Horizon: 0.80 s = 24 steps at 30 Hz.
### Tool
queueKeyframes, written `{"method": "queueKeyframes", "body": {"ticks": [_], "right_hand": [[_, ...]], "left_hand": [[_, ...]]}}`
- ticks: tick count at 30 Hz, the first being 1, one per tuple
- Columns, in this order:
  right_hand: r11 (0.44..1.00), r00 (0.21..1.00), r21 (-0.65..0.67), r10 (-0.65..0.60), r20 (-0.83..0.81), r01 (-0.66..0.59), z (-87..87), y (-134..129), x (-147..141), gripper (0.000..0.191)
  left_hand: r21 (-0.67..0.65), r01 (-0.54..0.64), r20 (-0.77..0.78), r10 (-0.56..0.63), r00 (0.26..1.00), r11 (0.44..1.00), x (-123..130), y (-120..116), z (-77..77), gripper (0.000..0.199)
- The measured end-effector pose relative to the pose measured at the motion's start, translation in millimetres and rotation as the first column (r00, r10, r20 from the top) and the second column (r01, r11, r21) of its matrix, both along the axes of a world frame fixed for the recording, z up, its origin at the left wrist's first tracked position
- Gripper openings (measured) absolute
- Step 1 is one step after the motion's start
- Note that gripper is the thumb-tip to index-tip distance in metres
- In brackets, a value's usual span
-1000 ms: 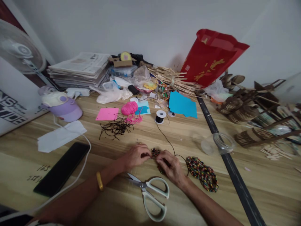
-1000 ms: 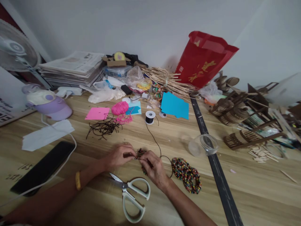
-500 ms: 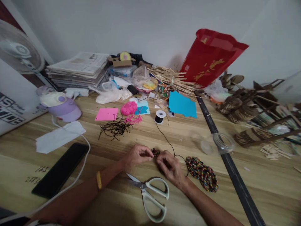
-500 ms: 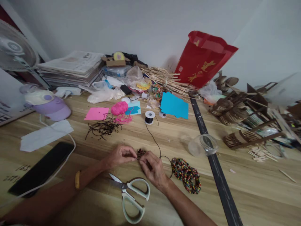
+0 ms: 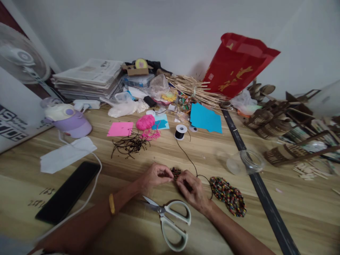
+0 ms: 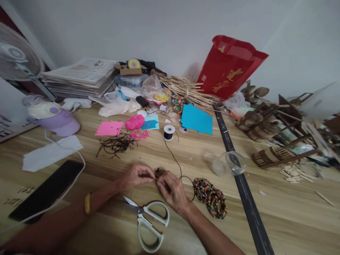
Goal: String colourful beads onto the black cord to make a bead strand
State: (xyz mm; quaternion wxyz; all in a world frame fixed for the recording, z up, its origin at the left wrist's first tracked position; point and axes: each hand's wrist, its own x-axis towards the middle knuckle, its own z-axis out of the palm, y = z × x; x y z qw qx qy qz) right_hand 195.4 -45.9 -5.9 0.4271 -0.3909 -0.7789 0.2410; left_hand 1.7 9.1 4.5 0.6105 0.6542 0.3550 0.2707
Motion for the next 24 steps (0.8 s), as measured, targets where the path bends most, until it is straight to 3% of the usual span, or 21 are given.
{"method": "queueKeyframes", "body": {"ticks": [24], "right_hand": [[1.000, 1.000, -0.004, 0.013, 0.013, -0.013, 0.1, -0.1, 0.3, 0.012]], "left_hand": [[-0.038, 0.002, 0.029, 0.000, 1.000, 0.999, -0.3, 1.1, -5.0, 0.014]]}}
